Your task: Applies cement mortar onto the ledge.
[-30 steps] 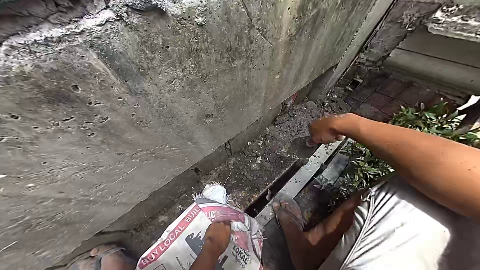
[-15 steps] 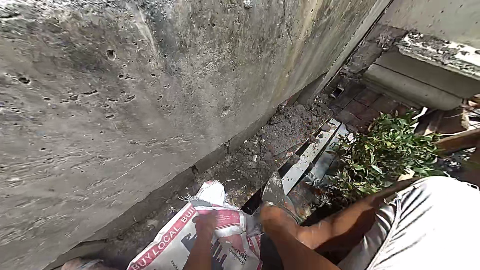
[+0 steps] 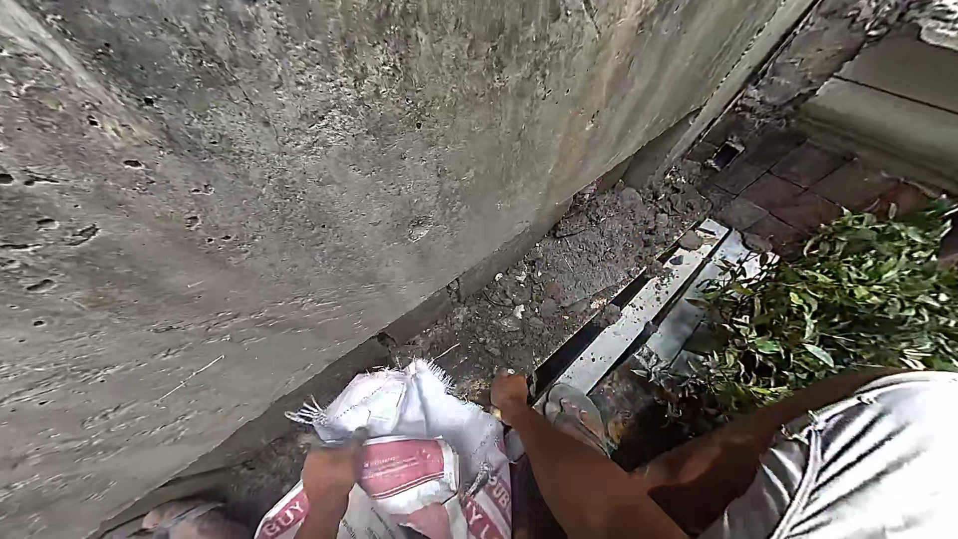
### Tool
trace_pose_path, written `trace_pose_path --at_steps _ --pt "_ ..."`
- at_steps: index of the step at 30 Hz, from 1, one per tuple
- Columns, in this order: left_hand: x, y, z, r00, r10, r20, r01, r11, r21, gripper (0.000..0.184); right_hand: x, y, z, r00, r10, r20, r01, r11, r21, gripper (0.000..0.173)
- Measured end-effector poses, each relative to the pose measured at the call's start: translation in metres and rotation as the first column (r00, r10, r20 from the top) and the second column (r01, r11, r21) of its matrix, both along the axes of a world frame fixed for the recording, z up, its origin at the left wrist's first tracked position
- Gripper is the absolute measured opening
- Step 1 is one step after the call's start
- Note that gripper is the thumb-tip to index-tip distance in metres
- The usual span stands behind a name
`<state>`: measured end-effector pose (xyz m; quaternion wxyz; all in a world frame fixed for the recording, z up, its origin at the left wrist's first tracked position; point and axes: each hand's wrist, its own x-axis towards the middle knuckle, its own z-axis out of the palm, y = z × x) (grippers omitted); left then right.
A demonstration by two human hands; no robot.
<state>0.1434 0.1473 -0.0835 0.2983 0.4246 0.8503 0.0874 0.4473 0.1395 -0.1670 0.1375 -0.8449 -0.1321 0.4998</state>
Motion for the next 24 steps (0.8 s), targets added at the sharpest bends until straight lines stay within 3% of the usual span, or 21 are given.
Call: trace_pose_path --at_steps 4,6,8,9,11,12,13,14,16,18,20,21,23,24 --pt "-0.017 0.007 0.038 0.974 -0.163 -0.157 0.129 0.969 -0.209 0.109 0.015 0.007 -0.005 0.994 0.060 -0.087 -0.062 0.998 -0.020 0.050" --pt "-0.018 0.005 0.044 0.965 -0.204 -0.163 0.159 0.955 -0.250 0.118 0.013 0.003 0.015 0.981 0.179 0.075 -0.175 0.983 -0.057 0.056" --pt "-0.016 -0.001 0.040 0.958 -0.231 -0.168 0.186 0.951 -0.246 0.122 -0.001 -0.010 0.030 0.871 0.352 0.344 -0.378 0.926 0.008 0.060" --pt "-0.014 -0.006 0.039 0.954 -0.238 -0.182 0.187 0.947 -0.261 0.122 -0.012 -0.023 0.035 0.788 0.466 0.402 -0.548 0.829 0.114 0.060" --pt "-0.009 -0.012 0.035 0.943 -0.226 -0.244 0.147 0.941 -0.305 0.118 -0.034 -0.045 0.039 0.500 0.794 0.347 -0.863 0.423 0.277 0.062" --pt "-0.005 -0.014 0.034 0.934 -0.215 -0.284 0.111 0.933 -0.343 0.117 -0.048 -0.055 0.036 0.330 0.898 0.293 -0.916 0.229 0.329 0.068" --pt "-0.004 -0.018 0.033 0.919 -0.214 -0.332 0.076 0.920 -0.384 0.115 -0.065 -0.066 0.035 0.224 0.953 0.204 -0.919 0.137 0.371 0.078" --pt "-0.003 -0.020 0.032 0.892 -0.230 -0.390 0.054 0.910 -0.412 0.113 -0.081 -0.076 0.037 0.192 0.979 0.070 -0.908 0.151 0.390 0.089" --pt "0.003 -0.027 0.033 0.798 -0.304 -0.521 0.103 0.920 -0.378 0.110 -0.107 -0.093 0.032 0.291 0.951 -0.101 -0.871 0.307 0.383 0.096" --pt "0.015 -0.028 0.039 0.703 -0.390 -0.594 0.357 0.917 -0.179 0.094 -0.125 -0.103 0.036 0.358 0.927 -0.115 -0.841 0.373 0.392 0.087" --pt "0.044 -0.020 0.049 0.679 -0.501 -0.537 0.529 0.841 -0.114 0.079 -0.138 -0.112 0.042 0.328 0.942 -0.070 -0.839 0.325 0.436 0.071" --pt "0.060 -0.017 0.052 0.680 -0.558 -0.476 0.536 0.821 -0.197 0.085 -0.144 -0.116 0.048 0.292 0.955 -0.047 -0.835 0.278 0.475 0.062" --pt "0.077 -0.018 0.041 0.684 -0.625 -0.375 0.469 0.771 -0.430 0.118 -0.154 -0.125 0.065 0.198 0.980 0.018 -0.819 0.155 0.553 0.049" --pt "0.075 -0.021 0.028 0.664 -0.662 -0.349 0.458 0.728 -0.509 0.126 -0.158 -0.129 0.073 0.152 0.986 0.069 -0.813 0.085 0.576 0.044"
